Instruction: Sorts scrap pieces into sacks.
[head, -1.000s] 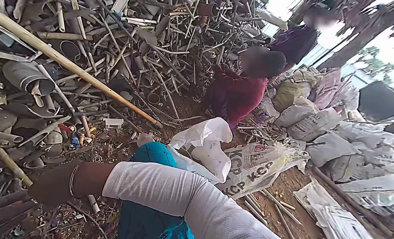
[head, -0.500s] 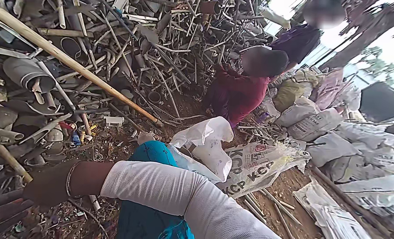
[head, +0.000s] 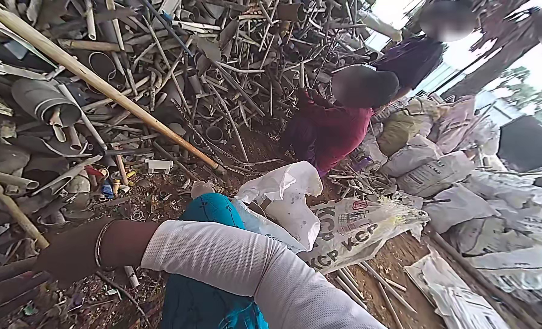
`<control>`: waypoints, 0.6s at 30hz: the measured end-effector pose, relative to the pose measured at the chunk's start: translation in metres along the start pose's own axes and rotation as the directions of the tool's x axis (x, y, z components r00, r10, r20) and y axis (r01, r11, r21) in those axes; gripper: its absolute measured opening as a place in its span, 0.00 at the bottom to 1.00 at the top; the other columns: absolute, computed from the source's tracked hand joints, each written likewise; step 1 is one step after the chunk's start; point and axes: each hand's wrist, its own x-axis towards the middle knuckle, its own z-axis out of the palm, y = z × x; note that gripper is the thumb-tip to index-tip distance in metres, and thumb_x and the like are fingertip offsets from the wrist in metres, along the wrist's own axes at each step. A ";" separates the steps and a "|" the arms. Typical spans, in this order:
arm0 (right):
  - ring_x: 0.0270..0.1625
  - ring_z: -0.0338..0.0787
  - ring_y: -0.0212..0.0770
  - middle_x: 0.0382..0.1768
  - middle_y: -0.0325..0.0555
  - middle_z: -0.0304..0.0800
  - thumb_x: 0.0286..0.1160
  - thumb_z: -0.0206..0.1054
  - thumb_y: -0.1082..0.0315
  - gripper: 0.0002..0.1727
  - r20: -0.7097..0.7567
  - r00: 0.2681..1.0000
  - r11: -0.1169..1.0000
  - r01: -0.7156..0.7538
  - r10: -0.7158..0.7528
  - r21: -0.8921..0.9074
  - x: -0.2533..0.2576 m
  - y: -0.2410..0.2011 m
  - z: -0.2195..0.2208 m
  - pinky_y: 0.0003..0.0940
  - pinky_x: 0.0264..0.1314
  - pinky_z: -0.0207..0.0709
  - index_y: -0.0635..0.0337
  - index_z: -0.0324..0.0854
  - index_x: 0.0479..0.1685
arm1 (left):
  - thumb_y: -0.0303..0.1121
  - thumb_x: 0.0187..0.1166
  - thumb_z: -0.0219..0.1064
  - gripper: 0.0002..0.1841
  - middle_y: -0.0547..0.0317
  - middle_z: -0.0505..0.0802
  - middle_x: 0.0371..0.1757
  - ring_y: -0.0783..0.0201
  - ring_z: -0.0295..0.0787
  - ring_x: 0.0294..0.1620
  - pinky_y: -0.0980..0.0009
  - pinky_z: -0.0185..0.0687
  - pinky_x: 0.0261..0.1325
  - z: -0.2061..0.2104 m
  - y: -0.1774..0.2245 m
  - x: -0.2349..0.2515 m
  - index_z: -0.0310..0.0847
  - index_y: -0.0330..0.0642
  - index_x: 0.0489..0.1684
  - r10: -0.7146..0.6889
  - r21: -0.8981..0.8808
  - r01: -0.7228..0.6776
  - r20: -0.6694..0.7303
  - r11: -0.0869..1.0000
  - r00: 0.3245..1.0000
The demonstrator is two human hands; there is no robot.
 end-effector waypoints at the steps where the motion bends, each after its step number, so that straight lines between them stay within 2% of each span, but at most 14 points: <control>1: 0.56 0.91 0.50 0.54 0.54 0.92 0.80 0.70 0.63 0.18 0.003 1.000 1.000 0.001 -0.001 -0.004 0.000 -0.001 -0.001 0.50 0.57 0.82 0.63 0.85 0.63 | 0.30 0.84 0.59 0.13 0.61 0.90 0.56 0.64 0.93 0.52 0.65 0.90 0.58 0.000 0.001 -0.001 0.75 0.40 0.64 -0.002 0.000 0.002 -0.002 1.000 1.000; 9: 0.58 0.90 0.50 0.56 0.54 0.91 0.80 0.71 0.63 0.19 0.036 0.999 1.000 0.000 0.001 -0.018 -0.002 -0.004 -0.005 0.50 0.58 0.81 0.65 0.84 0.63 | 0.29 0.83 0.59 0.14 0.62 0.90 0.56 0.65 0.93 0.52 0.65 0.90 0.58 0.000 0.001 -0.001 0.75 0.40 0.65 -0.005 0.000 0.005 -0.003 1.000 1.000; 13: 0.56 0.90 0.51 0.55 0.54 0.91 0.80 0.71 0.62 0.18 0.029 1.000 1.000 -0.004 0.005 -0.029 -0.001 -0.003 -0.004 0.51 0.57 0.81 0.64 0.84 0.63 | 0.27 0.87 0.57 0.14 0.65 0.89 0.54 0.72 0.92 0.48 0.71 0.90 0.54 -0.006 -0.006 0.008 0.73 0.39 0.67 -0.013 0.022 0.012 0.037 1.000 0.999; 18: 0.58 0.90 0.51 0.56 0.55 0.91 0.81 0.70 0.63 0.19 0.035 0.999 1.000 -0.014 0.015 -0.020 -0.002 -0.004 -0.005 0.50 0.58 0.81 0.65 0.83 0.64 | 0.30 0.85 0.58 0.15 0.64 0.88 0.56 0.70 0.92 0.50 0.68 0.89 0.57 0.001 0.003 -0.004 0.73 0.39 0.66 -0.008 0.051 0.007 0.018 0.999 1.000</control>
